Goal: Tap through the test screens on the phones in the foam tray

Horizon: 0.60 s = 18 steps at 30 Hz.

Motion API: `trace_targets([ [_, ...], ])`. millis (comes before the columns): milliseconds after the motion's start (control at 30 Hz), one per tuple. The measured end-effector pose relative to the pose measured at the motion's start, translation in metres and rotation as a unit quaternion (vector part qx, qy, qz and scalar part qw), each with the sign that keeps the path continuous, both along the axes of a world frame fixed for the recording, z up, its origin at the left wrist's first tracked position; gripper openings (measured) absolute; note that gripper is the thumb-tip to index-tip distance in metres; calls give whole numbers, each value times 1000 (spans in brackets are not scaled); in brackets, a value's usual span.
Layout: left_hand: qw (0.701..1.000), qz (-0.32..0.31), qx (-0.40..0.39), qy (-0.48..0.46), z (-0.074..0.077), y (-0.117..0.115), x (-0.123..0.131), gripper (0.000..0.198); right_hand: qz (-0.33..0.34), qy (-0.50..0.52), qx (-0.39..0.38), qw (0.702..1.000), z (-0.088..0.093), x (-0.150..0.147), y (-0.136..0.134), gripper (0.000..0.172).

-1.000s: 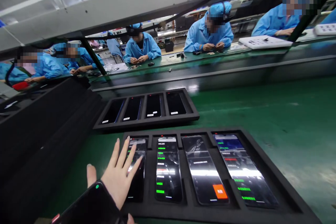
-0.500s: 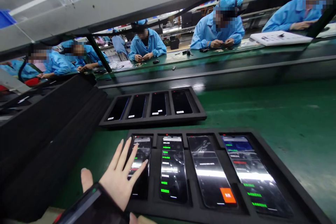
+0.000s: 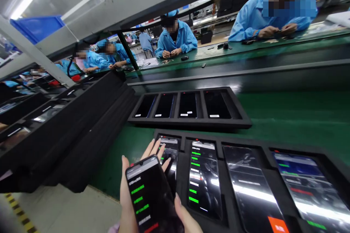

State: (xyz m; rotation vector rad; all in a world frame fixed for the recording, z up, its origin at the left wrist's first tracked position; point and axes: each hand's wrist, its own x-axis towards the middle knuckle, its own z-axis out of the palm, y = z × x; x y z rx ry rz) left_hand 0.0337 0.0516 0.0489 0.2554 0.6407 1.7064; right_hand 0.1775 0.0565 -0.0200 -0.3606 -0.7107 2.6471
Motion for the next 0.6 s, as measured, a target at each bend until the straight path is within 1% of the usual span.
trace_targets([
  [67,1000,-13,-12,11,-1,-7,2,72,-5,5,-16,1000,1,4,-2,40],
  [133,999,-22,-25,21,-3,-14,3,66,-6,7,-30,1000,2,8,-7,51],
  [200,999,-13,-35,31,-4,-19,5,60,-19,5,-50,999,3,10,-11,58],
  [267,998,0,-48,45,-3,-22,6,58,-58,2,-88,994,3,9,-13,55],
  [333,996,11,-62,62,-1,-24,8,61,-95,1,-133,987,3,6,-14,51],
  [400,994,19,-71,75,1,-24,9,61,-100,1,-162,982,2,3,-15,52],
  [500,994,28,-69,84,2,-25,11,54,-103,-7,-172,980,-3,2,-17,51],
  [600,995,19,-59,78,1,-25,11,52,-140,-33,-155,977,-9,6,-19,47],
])
